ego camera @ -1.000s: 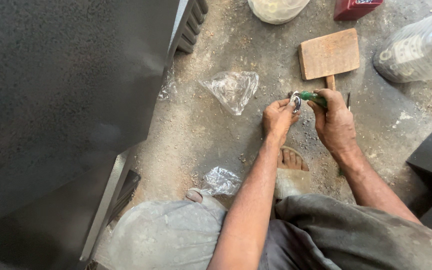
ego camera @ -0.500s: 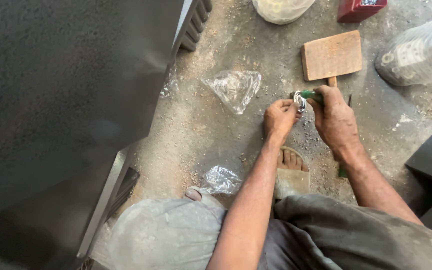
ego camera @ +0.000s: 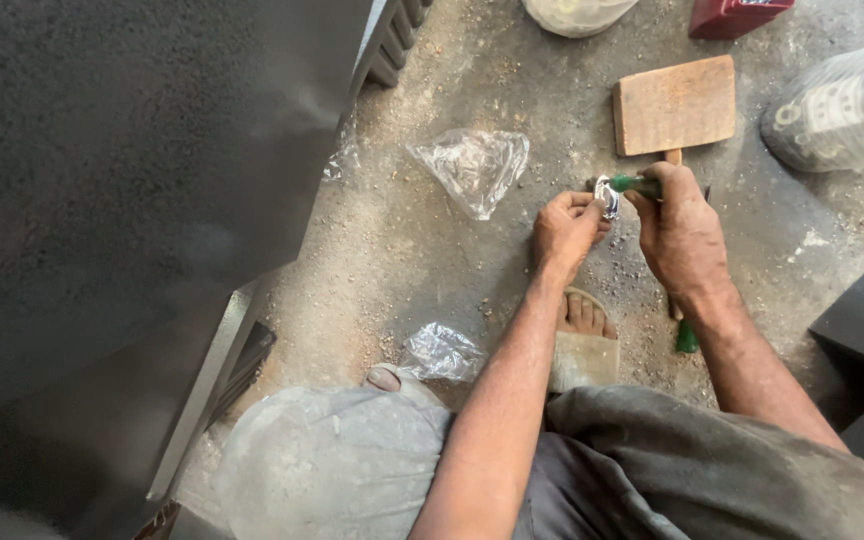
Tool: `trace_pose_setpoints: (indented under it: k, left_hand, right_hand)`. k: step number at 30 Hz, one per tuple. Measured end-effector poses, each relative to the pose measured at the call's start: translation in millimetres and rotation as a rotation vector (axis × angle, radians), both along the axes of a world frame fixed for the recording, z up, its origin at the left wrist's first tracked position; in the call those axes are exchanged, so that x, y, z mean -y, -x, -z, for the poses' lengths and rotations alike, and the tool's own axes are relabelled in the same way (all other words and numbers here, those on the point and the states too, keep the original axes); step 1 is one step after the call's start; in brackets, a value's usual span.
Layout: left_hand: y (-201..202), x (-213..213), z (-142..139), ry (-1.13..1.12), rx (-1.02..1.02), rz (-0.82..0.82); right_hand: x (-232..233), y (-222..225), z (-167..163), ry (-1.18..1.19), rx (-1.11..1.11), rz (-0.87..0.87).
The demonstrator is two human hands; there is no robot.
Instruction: The person sits on the floor and assembles a lock cylinder, tapping parts together with a wooden mallet and using a screwdriver. They then insert the cylinder into the lock hole of a dark metal cabinet door, tighten the retaining screw with the screwdriver, and open the cabinet door.
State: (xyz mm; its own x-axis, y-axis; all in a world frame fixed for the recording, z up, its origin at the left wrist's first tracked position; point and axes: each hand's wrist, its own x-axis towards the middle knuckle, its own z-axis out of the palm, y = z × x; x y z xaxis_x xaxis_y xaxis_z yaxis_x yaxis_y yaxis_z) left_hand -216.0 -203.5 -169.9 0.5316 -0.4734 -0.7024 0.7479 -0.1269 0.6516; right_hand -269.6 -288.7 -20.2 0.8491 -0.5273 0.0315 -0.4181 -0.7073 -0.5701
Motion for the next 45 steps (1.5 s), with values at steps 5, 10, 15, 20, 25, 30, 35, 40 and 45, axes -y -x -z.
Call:
trace_pose_setpoints:
  k: [5, 10, 15, 20, 25, 30, 35, 40, 45]
  left_hand:
    - [-2, -1, -4, 0.01, 0.006, -0.003]
    - [-7, -1, -14, -0.064, -0.013, 0.03]
    - [-8, 0, -19, -0.034, -0.048, -0.008]
    - [-6, 0, -17, -0.012, -0.055, -0.012]
    - [-5, 0, -12, -0.016, -0.059, -0.017]
    - [-5, 3, -12, -0.003, -0.082, -0.043]
    - [-8, 0, -22, -0.071, -0.05, 0.01]
    - [-12, -1, -31, -0.119, -0.048, 0.05]
    - [-13, 0, -31, -0.087, -0.048, 0.026]
  right_hand:
    - [5, -7, -5, 0.001, -0.027, -0.019]
    - [5, -1, 3, -0.071, 0.036, 0.042]
    - [-1, 14, 24, -0.037, 0.116, 0.087]
    - [-5, 22, 36, -0.109, 0.15, 0.133]
    - [-4, 20, 35, -0.098, 0.123, 0.132]
    - [-3, 18, 30, -0.041, 0.099, 0.094]
    - [-5, 16, 26, -0.007, 0.091, 0.086]
    - [-6, 15, 24, -0.029, 0.06, 0.096]
    - [-7, 15, 24, -0.016, 0.085, 0.097]
